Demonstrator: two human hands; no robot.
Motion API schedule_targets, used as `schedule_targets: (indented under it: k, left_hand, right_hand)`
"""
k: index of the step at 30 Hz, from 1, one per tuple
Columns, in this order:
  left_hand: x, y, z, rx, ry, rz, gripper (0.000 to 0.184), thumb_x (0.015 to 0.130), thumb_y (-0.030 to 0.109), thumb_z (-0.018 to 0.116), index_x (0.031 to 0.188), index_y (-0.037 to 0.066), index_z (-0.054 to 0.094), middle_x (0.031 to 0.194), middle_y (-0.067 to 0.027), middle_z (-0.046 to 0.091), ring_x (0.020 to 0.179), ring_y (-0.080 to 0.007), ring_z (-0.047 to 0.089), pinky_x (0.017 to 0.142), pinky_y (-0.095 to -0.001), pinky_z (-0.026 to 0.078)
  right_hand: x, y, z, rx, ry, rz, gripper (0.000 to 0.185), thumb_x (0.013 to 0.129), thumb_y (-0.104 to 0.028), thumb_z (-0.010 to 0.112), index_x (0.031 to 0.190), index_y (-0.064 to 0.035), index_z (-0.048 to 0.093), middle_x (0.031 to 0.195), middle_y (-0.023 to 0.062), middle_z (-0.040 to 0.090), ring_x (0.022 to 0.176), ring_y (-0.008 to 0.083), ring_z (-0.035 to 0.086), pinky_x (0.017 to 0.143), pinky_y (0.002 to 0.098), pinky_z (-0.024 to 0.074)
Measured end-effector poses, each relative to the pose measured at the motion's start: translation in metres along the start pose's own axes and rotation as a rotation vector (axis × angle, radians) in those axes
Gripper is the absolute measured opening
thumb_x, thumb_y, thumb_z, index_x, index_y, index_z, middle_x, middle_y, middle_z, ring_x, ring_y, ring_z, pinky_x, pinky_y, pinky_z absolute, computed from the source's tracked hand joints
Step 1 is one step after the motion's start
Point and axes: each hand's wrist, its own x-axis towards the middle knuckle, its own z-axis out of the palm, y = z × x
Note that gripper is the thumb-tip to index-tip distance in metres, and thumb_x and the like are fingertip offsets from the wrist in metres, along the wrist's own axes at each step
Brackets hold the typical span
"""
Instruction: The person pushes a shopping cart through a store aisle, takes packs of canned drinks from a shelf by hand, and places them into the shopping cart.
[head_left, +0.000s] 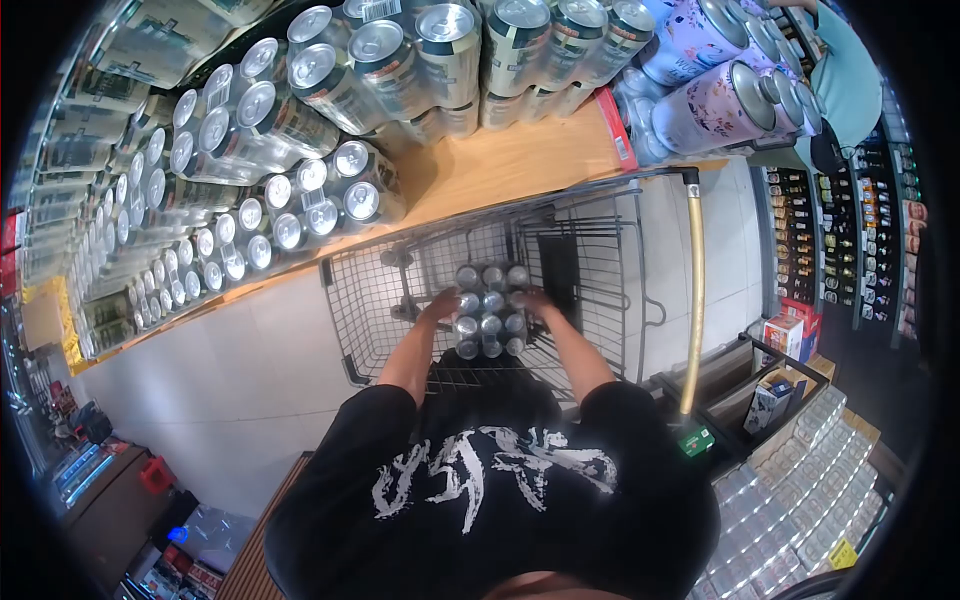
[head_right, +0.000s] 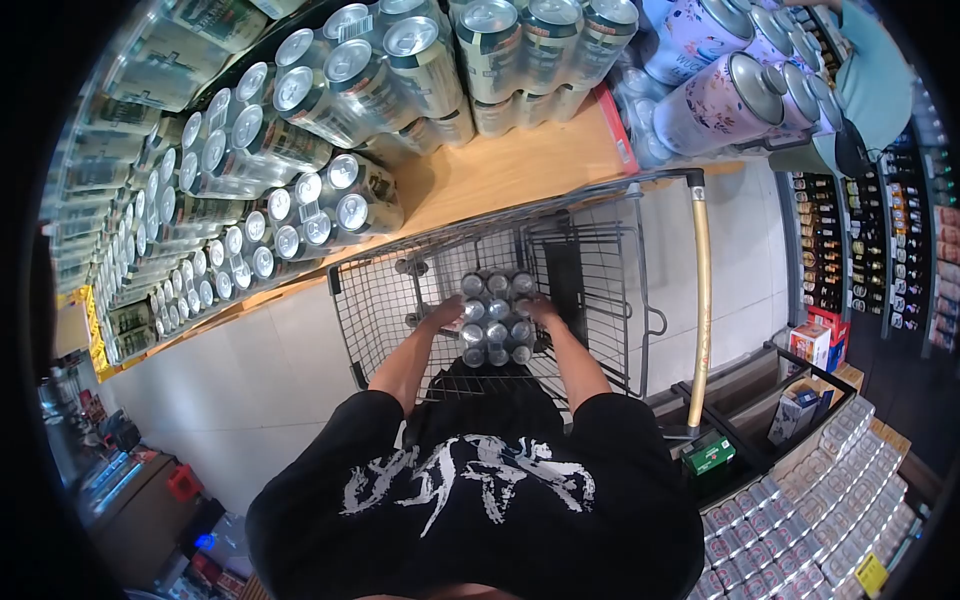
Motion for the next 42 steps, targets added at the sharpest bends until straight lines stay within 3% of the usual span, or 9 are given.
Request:
schedule_targets:
  k: [4,8,11,15,19,23,28,31,42]
  left_hand:
    - [-0.019,-0.023,-0.001,-0.079,-0.014,-0.048,0.057,0.086,0.023,0.054,0.139,0.013,0.036,0.115,-0.0123,0.056,0.081,-0.0169,0.062,0.064,-0.0322,0.052]
    - [-0.071,-0.015,-0.029,-0.024,-0.188,-0.276,0.054,0.087,0.036,0.052,0.133,0.01,0.044,0.124,-0.019,0.056,0.117,-0.0282,0.053,0.094,-0.034,0.044]
    - [-0.102,-0.062,-0.025,0.218,-0.014,-0.431,0.049,0.086,0.036,0.05,0.133,0.022,0.047,0.136,-0.0082,0.047,0.119,-0.0287,0.05,0.095,-0.0433,0.042]
    - [-0.193,-0.019,-0.034,0.594,0.102,-0.663,0.053,0.087,0.049,0.041,0.135,0.028,0.045,0.147,-0.0095,0.035,0.142,-0.0363,-0.002,0.111,-0.0592,0.001]
    - [-0.243,-0.039,-0.027,0.68,0.211,-0.61,0.055,0.089,0.051,0.038,0.136,0.024,0.046,0.146,-0.0088,0.037,0.143,-0.035,0.002,0.111,-0.0577,0.001]
    - [-0.264,-0.063,-0.016,0.638,0.194,-0.588,0.057,0.092,0.053,0.031,0.136,0.021,0.048,0.145,-0.0077,0.039,0.142,-0.0337,0.01,0.112,-0.0557,-0.003]
    - [-0.283,-0.044,-0.015,0.607,0.237,-0.533,0.054,0.093,0.051,0.029,0.136,0.025,0.047,0.147,-0.0038,0.035,0.142,-0.0309,0.012,0.112,-0.057,0.001]
    - [-0.298,-0.039,-0.012,0.531,0.296,-0.506,0.052,0.093,0.05,0.029,0.135,0.025,0.047,0.148,-0.0028,0.033,0.141,-0.0278,0.017,0.11,-0.0592,0.013]
    - [-0.322,-0.061,-0.031,0.454,0.312,-0.323,0.055,0.091,0.058,0.035,0.127,0.021,0.056,0.139,-0.0113,0.043,0.135,-0.0284,0.028,0.101,-0.0604,0.032]
  right_hand:
    - [0.006,0.018,0.009,-0.108,0.209,-0.198,0.062,0.076,-0.038,0.068,0.128,-0.0081,0.05,0.114,0.0151,0.063,0.104,0.0266,0.06,0.086,0.0359,0.0473]
    - [-0.083,-0.022,-0.017,0.019,0.287,-0.453,0.052,0.084,-0.027,0.062,0.129,-0.006,0.046,0.104,0.0197,0.065,0.094,0.0295,0.065,0.082,0.0359,0.0504]
    - [-0.141,-0.03,-0.036,0.108,0.185,-0.461,0.04,0.087,-0.02,0.061,0.123,-0.005,0.052,0.088,0.0164,0.068,0.074,0.0224,0.068,0.073,0.0337,0.0528]
    - [-0.189,-0.014,-0.07,0.44,0.345,-0.409,0.027,0.09,-0.026,0.061,0.108,-0.0068,0.058,0.057,0.0002,0.054,0.045,0.0074,0.049,0.039,0.0227,0.0352]
    - [-0.262,-0.035,-0.112,0.399,0.592,-0.712,0.019,0.091,-0.023,0.061,0.095,-0.0051,0.058,0.053,-0.0066,0.04,0.043,0.0039,0.031,0.04,0.0234,0.0194]
    - [-0.302,-0.026,-0.168,0.019,1.116,-1.011,0.02,0.089,-0.02,0.064,0.096,-0.0024,0.057,0.054,-0.0032,0.038,0.05,0.0053,0.03,0.046,0.024,0.0232]
    - [-0.307,0.007,-0.217,-0.235,1.543,-0.917,0.046,0.081,-0.035,0.071,0.114,-0.0064,0.055,0.076,0.0072,0.059,0.072,0.0243,0.059,0.07,0.0403,0.0469]
    - [-0.321,0.03,-0.209,-0.331,1.039,-0.265,0.057,0.076,-0.046,0.07,0.118,-0.0124,0.053,0.091,0.0131,0.065,0.09,0.0361,0.063,0.081,0.0489,0.0467]
    - [-0.298,0.065,-0.202,-0.469,1.225,-0.123,0.033,0.077,-0.031,0.066,0.102,-0.0123,0.058,0.094,0.0151,0.067,0.091,0.0382,0.063,0.078,0.0496,0.049]
